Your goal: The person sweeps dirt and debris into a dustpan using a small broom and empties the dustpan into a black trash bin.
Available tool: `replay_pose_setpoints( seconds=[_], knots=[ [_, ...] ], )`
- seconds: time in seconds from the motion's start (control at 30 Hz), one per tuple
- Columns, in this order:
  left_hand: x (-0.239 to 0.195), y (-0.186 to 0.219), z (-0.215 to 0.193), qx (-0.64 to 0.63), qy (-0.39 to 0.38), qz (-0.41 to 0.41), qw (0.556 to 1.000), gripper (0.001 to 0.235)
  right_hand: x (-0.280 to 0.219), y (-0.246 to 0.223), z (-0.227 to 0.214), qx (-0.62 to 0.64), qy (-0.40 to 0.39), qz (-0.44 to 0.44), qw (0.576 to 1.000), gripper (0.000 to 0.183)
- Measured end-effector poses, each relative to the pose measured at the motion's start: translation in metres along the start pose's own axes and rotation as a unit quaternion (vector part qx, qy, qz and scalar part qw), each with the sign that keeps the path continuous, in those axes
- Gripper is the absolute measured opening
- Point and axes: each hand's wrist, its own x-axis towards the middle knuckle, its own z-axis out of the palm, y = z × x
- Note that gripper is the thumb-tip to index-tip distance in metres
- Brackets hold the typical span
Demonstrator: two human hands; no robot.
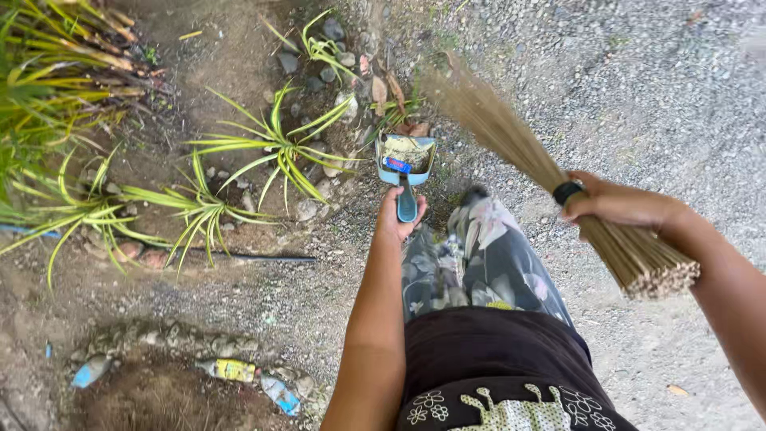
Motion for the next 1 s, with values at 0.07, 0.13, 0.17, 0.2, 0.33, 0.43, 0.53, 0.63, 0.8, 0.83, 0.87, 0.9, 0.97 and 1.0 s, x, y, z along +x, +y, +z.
replay_pose_setpoints(
  seconds=[0.07, 0.13, 0.17, 0.2, 0.33, 0.43, 0.53, 0.63, 0.8, 0.83, 0.87, 0.9, 0.97, 1.0],
  knots=[
    [0.005, -0.012, -0.008, -0.020, -0.015, 0.022, 0.999, 0.034, 0.013, -0.014, -0.026, 0.030, 0.024, -0.053, 0.998, 0.082],
    [0.012, -0.018, -0.002, -0.031, -0.025, 0.030, 0.999, 0.032, 0.047, -0.032, -0.057, 0.092, 0.016, -0.134, 0.987, 0.074],
    [0.018, -0.022, 0.003, -0.032, -0.025, 0.025, 0.999, 0.031, 0.066, -0.042, -0.078, 0.117, 0.030, -0.124, 0.985, 0.074],
    [0.019, -0.027, 0.004, -0.036, -0.018, 0.018, 0.999, 0.031, 0.089, -0.047, -0.095, 0.141, 0.039, -0.108, 0.983, 0.075],
    [0.035, -0.029, 0.020, -0.087, -0.017, 0.068, 0.994, 0.031, 0.215, -0.081, -0.128, 0.140, 0.035, -0.195, 0.970, 0.080],
    [0.037, -0.042, 0.037, -0.133, 0.076, 0.069, 0.986, 0.027, 0.243, -0.095, -0.123, 0.035, -0.016, -0.148, 0.988, 0.091],
    [0.047, -0.043, 0.060, -0.194, 0.062, 0.093, 0.975, 0.028, 0.176, -0.086, -0.162, -0.109, -0.082, -0.125, 0.983, 0.107],
    [0.050, -0.032, 0.078, -0.199, 0.051, 0.105, 0.973, 0.029, 0.081, -0.116, -0.227, -0.190, -0.092, 0.005, 0.977, 0.107],
    [0.027, -0.038, 0.090, -0.241, 0.045, 0.109, 0.963, 0.030, 0.086, -0.219, -0.258, -0.362, -0.008, -0.093, 0.928, 0.096],
    [0.023, -0.041, 0.093, -0.234, 0.055, 0.111, 0.964, 0.029, 0.110, -0.241, -0.254, -0.340, -0.008, -0.129, 0.932, 0.095],
    [0.018, -0.044, 0.096, -0.229, 0.068, 0.113, 0.964, 0.029, 0.138, -0.265, -0.243, -0.317, -0.010, -0.163, 0.934, 0.094],
    [0.016, -0.045, 0.096, -0.224, 0.080, 0.114, 0.965, 0.028, 0.165, -0.286, -0.233, -0.285, -0.005, -0.163, 0.945, 0.102],
    [0.018, -0.050, 0.091, -0.247, 0.075, 0.139, 0.956, 0.025, 0.210, -0.312, -0.211, -0.288, 0.017, -0.158, 0.944, 0.109],
    [0.018, -0.054, 0.087, -0.257, 0.074, 0.147, 0.952, 0.024, 0.224, -0.317, -0.200, -0.319, 0.031, -0.150, 0.935, 0.107]
  ],
)
